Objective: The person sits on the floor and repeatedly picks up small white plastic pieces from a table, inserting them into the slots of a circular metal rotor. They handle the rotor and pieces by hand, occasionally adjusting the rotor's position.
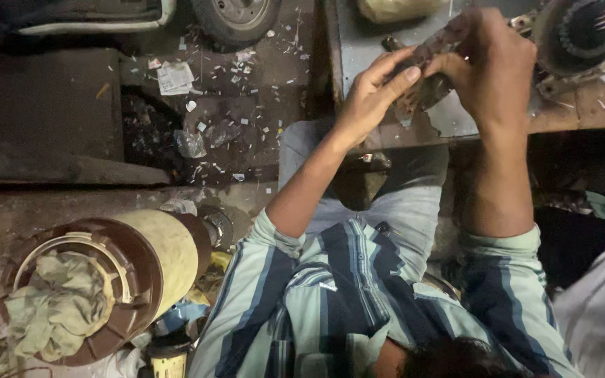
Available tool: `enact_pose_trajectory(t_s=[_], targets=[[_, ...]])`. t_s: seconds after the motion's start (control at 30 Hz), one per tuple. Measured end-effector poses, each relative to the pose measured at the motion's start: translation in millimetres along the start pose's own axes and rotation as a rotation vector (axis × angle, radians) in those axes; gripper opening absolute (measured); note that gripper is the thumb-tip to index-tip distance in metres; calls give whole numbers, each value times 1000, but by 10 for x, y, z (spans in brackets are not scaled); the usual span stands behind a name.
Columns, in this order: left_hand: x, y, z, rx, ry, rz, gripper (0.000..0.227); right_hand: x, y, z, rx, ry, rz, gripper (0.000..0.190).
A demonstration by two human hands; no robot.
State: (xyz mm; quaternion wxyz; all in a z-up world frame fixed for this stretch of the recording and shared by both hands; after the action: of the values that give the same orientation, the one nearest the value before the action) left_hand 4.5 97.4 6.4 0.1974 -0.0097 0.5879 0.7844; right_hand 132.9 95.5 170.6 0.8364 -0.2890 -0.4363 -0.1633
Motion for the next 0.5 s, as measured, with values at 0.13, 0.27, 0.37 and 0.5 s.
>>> enact_pose_trajectory(t_s=[0.13,0.27,0.37,0.5], targets=[[0,21,-14,-46,-25,15,52,32,-17,-64,-4,-20,-56,31],[1,26,1,-63,-50,24,51,-41,-5,-124,1,26,-354,33],[1,85,-29,-97,-26,187,50,-72,135,-290,60,35,-295,39],[-37,142,-96,-176,-42,8,57,-28,887,-814,-240,259,396,41]])
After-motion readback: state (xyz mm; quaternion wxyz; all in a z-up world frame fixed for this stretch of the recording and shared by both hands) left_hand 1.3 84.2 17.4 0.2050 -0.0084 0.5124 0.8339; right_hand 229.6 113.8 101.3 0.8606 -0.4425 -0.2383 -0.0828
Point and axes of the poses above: each hand's wrist, its own z-axis towards the middle knuckle, its own x-axis out of the back of the hand, y = z × x, the point moved 7 cm from there along z, towards the middle knuckle, and after that the axes turned 13 degrees about -y, right-handed, at the moved point
